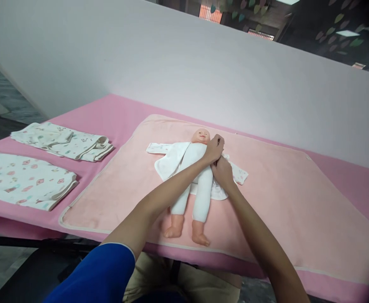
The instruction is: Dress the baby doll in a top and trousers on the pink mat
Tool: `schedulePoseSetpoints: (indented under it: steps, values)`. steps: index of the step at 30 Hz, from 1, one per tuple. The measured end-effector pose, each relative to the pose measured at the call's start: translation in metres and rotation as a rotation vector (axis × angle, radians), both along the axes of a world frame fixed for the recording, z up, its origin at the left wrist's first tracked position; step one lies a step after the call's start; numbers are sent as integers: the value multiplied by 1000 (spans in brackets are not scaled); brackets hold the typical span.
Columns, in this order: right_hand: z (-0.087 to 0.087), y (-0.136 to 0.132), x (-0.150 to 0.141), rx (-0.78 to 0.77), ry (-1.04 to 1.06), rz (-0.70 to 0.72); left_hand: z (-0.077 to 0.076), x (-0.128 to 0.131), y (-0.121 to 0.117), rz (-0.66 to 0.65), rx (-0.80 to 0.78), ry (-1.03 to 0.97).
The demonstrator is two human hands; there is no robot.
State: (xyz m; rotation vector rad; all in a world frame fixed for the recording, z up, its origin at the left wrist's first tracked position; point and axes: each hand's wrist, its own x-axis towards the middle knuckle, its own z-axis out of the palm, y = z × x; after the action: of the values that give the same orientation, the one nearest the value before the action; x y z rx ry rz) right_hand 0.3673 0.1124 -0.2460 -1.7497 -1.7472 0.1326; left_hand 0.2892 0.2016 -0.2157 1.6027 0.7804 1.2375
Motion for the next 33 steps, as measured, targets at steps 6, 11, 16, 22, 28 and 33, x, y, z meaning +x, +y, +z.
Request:
schedulePoseSetpoints:
  steps: [6,11,16,22,28,33]
  values:
    - [-5,-62,27,19,-46,29,2,-109,-37,-4,315,171]
    - [-35,-126,82,-139,-91,-155,-29,-250,-65,360,300,860]
    - [-18,-108,91,-507,-67,-119,-24,-282,-56,303,-84,1217]
    - [42,-89,9,110,74,51,21,-214,-82,184,356,1013]
    - [9,-121,-26,130,-189,411,-11,-219,-120,-40,722,974]
    - [-25,-146,35,42,-20,306,-39,-285,-113,53,507,927]
